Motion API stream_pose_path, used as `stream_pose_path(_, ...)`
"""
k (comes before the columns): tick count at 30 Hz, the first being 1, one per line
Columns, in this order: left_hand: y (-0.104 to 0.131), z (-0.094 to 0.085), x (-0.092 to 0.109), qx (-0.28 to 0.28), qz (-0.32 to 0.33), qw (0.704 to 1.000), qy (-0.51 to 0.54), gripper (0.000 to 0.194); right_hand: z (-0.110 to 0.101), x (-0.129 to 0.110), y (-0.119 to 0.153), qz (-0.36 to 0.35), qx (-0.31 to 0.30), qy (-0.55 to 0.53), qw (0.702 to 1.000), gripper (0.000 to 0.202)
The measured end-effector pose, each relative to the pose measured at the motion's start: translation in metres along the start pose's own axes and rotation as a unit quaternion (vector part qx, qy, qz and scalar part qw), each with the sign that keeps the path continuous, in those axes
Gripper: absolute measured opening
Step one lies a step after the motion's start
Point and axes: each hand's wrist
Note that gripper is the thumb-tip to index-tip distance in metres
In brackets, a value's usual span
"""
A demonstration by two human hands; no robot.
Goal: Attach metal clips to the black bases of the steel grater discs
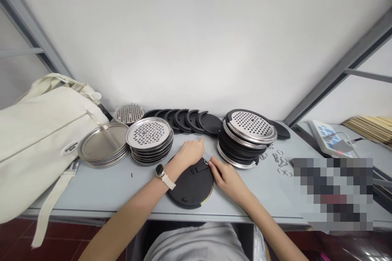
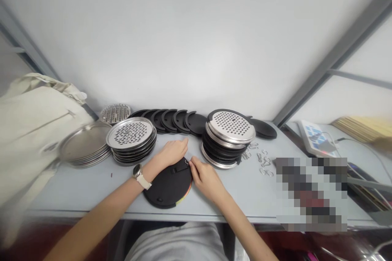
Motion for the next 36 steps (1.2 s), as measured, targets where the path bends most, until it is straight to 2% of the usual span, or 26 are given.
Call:
stream_pose_path(7,0.002,-0.002,0.0,0.001,0.022,1.0,0.001,0.032,0.0,0.0,-0.001,-0.007,0.006,-0.011,1.0,0.028)
stream_pose_path(11,0.008,-0.017,-0.004,0.019,0.048,0.999,0.013,0.028,-0.001,-0.001,0.0,-0.006,0.003,-0.021,1.0,0.028)
stream_pose_path(14,0.024,-0.032,-0.005,0.043,0.084,0.995,0.029,0.02,-0.002,-0.002,0.001,-0.001,-0.002,-0.028,1.0,0.028)
stream_pose_path(18,0.067,-0.043,-0.002,0.054,0.143,0.987,0.053,0.023,-0.002,-0.001,0.001,-0.005,-0.002,-0.032,0.999,0.028)
stream_pose_path(20,0.093,-0.038,-0.003,0.046,0.173,0.982,0.066,0.023,-0.002,0.0,0.001,-0.005,0.003,-0.032,0.999,0.028)
stream_pose_path(24,0.128,-0.012,-0.009,0.058,0.211,0.972,0.089,0.067,-0.004,-0.001,0.0,0.002,0.011,-0.025,1.0,0.029)
stream_pose_path(25,0.131,-0.005,-0.009,0.055,0.22,0.971,0.082,0.069,-0.004,-0.002,0.001,0.001,0.011,-0.024,1.0,0.029)
stream_pose_path(29,0.13,0.014,-0.005,0.099,0.22,0.969,0.047,0.08,-0.007,-0.002,0.0,-0.005,-0.005,-0.028,1.0,0.029)
stream_pose_path(36,0.128,0.017,0.001,0.129,0.221,0.966,0.021,0.09,-0.004,-0.001,-0.002,0.006,-0.003,-0.016,1.0,0.03)
Point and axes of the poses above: each hand's wrist, its own y-axis away from the middle knuckle, its own z-axis out of the palm, x = y × z, and after that the axes turned 12 degrees about z, right-handed
